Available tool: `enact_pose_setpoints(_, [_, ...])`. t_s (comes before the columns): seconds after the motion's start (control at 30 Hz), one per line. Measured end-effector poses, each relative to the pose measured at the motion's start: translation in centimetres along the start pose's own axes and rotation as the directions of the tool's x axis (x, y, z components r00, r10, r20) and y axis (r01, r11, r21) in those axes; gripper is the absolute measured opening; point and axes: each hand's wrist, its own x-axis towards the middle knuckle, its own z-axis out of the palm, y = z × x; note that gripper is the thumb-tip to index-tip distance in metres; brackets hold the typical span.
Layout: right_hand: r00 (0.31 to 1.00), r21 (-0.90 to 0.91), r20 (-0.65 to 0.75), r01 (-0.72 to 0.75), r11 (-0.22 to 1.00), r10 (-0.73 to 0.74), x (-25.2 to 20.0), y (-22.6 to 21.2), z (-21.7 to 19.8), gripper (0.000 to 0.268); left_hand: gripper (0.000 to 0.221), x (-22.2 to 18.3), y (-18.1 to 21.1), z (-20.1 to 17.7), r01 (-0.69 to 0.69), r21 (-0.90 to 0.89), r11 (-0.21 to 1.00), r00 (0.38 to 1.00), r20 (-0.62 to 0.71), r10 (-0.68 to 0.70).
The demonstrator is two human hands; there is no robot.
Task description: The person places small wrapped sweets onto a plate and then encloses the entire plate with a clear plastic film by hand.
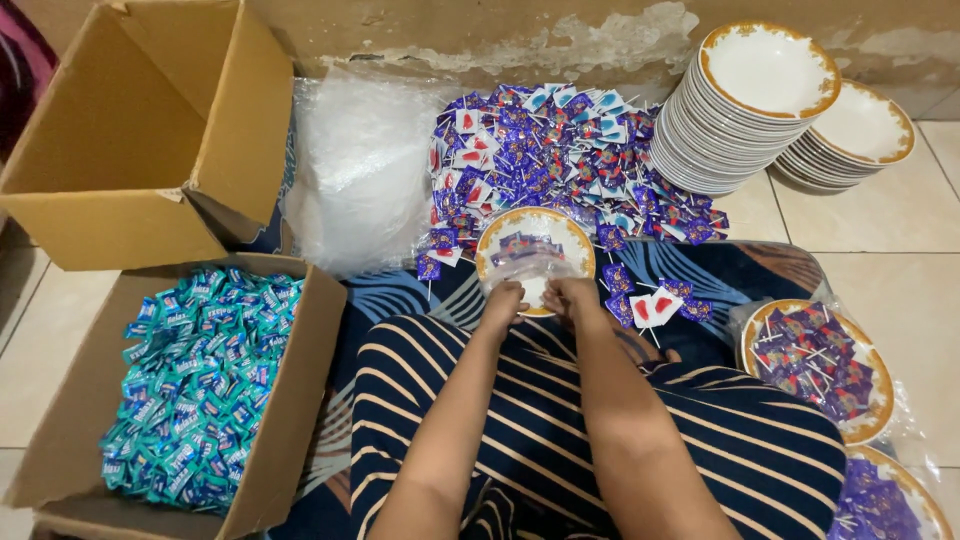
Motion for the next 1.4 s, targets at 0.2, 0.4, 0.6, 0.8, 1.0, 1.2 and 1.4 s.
enact_pose_setpoints(0.2, [0.919, -0.856, 0.028, 0.225, 0.465, -0.393, 0.1, -4.2, 2.4, 0.029, 0.049, 12.0, -5.5, 1.6, -0.365, 0.464, 0.807, 0.929, 0.242, 0.281])
enact_pose_setpoints(0.4, [0.947, -0.928, 0.105, 0.202, 0.312, -0.302, 3.6, -7.2, 3.2, 0.018, 0.042, 2.4, -0.9, 1.4, -0.13, 0.361, 0.924, 0.971, 0.233, 0.045])
enact_pose_setpoints(0.6, [0.974, -0.84, 0.2, 0.228, 0.493, -0.109, 4.0, -8.4, 2.7, 0.02, 0.041, 1.2, -0.1, 0.2, -0.095, 0.29, 0.952, 0.953, 0.304, 0.003])
enact_pose_setpoints(0.8, [0.857, -0.876, 0.481, 0.473, -0.089, -0.183, -2.9, -13.4, 4.2, 0.023, 0.043, -0.1, 1.0, -1.7, -0.059, 0.297, 0.953, 0.971, 0.238, -0.014])
enact_pose_setpoints(1.0, [0.797, -0.825, 0.564, 0.548, -0.137, -0.215, -9.4, -14.5, 1.1, 0.029, 0.043, 1.6, -0.5, -1.8, -0.065, 0.312, 0.948, 0.978, 0.21, -0.002])
enact_pose_setpoints(1.2, [0.798, -0.804, 0.539, 0.582, 0.118, -0.269, -8.3, -11.7, -2.0, 0.027, 0.047, 0.5, 1.8, -0.1, -0.098, 0.278, 0.956, 0.976, 0.216, 0.037])
enact_pose_setpoints(1.4, [0.749, -0.692, 0.58, 0.661, 0.291, -0.321, -9.6, -11.2, -2.4, 0.021, 0.047, 2.3, 0.8, 0.8, -0.246, 0.463, 0.851, 0.962, 0.227, 0.154])
